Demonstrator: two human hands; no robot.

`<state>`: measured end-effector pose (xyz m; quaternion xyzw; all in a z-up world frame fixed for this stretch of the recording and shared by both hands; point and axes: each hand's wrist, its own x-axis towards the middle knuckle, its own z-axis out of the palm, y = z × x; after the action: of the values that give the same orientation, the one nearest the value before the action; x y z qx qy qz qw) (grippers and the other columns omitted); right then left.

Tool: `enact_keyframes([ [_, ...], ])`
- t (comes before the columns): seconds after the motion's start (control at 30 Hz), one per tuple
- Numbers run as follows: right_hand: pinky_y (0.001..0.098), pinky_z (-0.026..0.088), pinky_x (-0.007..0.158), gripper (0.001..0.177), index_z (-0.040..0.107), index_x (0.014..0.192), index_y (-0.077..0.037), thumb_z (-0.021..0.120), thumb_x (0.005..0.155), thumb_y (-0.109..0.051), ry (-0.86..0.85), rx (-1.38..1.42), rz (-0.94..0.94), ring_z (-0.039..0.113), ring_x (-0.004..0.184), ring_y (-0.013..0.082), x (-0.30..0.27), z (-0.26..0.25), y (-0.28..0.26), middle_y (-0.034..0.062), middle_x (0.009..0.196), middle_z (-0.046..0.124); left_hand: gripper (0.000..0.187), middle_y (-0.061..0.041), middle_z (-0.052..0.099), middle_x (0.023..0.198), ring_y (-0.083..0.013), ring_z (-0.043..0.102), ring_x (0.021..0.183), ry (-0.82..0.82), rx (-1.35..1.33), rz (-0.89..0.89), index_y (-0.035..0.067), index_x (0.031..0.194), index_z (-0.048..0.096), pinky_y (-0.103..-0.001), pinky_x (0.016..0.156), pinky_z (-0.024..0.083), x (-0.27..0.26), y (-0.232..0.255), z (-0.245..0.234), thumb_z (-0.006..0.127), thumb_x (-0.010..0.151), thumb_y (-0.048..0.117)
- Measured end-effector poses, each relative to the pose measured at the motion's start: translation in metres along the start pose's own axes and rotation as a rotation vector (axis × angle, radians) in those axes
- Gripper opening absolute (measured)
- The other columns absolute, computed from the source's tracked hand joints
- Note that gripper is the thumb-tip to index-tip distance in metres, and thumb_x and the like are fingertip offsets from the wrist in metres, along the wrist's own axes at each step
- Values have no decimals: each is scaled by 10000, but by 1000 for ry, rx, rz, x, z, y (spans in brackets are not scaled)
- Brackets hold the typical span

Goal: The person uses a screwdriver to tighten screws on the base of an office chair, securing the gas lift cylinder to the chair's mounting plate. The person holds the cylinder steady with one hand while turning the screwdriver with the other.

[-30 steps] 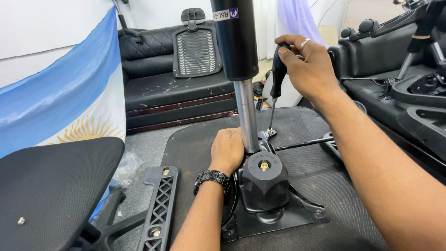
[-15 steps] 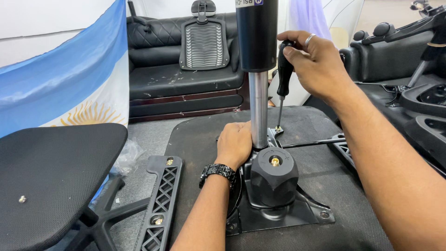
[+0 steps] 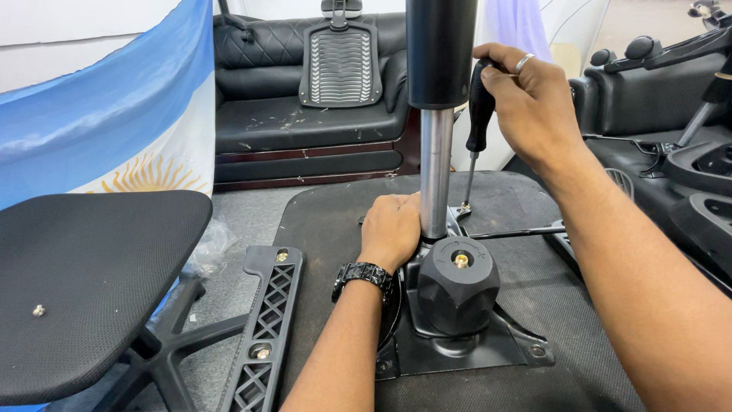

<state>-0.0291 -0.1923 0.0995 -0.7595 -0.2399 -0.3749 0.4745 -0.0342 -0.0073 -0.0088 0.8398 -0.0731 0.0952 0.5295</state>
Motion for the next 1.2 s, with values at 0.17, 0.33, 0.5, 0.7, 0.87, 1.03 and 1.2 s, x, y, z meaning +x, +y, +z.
enact_keyframes([
  [0.17, 238, 514, 700, 260, 719, 1243, -32, 723, 1028, -179, 62, -304, -206, 586, 787, 77, -5, 0, 0, 31, 992, 609, 519, -176, 774, 850, -333, 731, 878, -6, 10, -6, 81, 855, 809, -407, 853, 518, -2, 2, -2, 493, 908, 489],
  [0.33, 216, 476, 666, 298, 667, 1342, -73, 594, 1079, -194, 57, -101, 0, 565, 751, 39, -3, 4, 1, -46, 851, 636, 506, -167, 770, 825, -322, 733, 853, 2, -9, -7, 84, 852, 804, -398, 838, 520, -4, 5, -3, 494, 902, 480],
  [0.5, 215, 458, 656, 254, 690, 1287, -67, 638, 1082, -208, 86, -129, 5, 569, 742, 47, -6, 3, 4, -45, 846, 647, 516, -157, 766, 799, -318, 731, 832, -8, -13, 3, 75, 823, 795, -396, 820, 520, -5, 5, -4, 486, 902, 480],
  [0.7, 239, 529, 767, 270, 695, 1315, -48, 747, 1089, -186, 145, -240, -243, 614, 846, 106, -6, 4, 13, 76, 1025, 653, 528, -160, 761, 808, -326, 722, 830, -10, 8, -3, 69, 812, 785, -404, 819, 512, -3, 4, -3, 476, 905, 487],
  [0.87, 219, 520, 752, 272, 674, 1344, -82, 624, 1089, -161, 170, -180, -70, 630, 843, 68, -6, 3, 17, 41, 1086, 719, 523, -169, 753, 800, -331, 717, 823, -3, 1, 20, 64, 815, 781, -405, 818, 512, -3, 1, -1, 488, 901, 489],
  [1.03, 203, 390, 589, 247, 677, 1245, -63, 676, 1030, -185, 239, -85, -46, 471, 670, 50, -11, 8, 15, 15, 1038, 657, 549, -174, 727, 735, -337, 710, 764, -5, 8, 31, 33, 756, 754, -411, 786, 515, -2, -1, -1, 488, 911, 488],
  [1.2, 185, 494, 740, 236, 709, 1267, -5, 758, 1103, -167, 231, -141, -236, 557, 810, 5, -9, 7, 19, 20, 1006, 669, 523, -149, 736, 718, -298, 719, 745, 1, -31, 22, 52, 751, 754, -393, 777, 517, -4, 0, -1, 499, 901, 483],
])
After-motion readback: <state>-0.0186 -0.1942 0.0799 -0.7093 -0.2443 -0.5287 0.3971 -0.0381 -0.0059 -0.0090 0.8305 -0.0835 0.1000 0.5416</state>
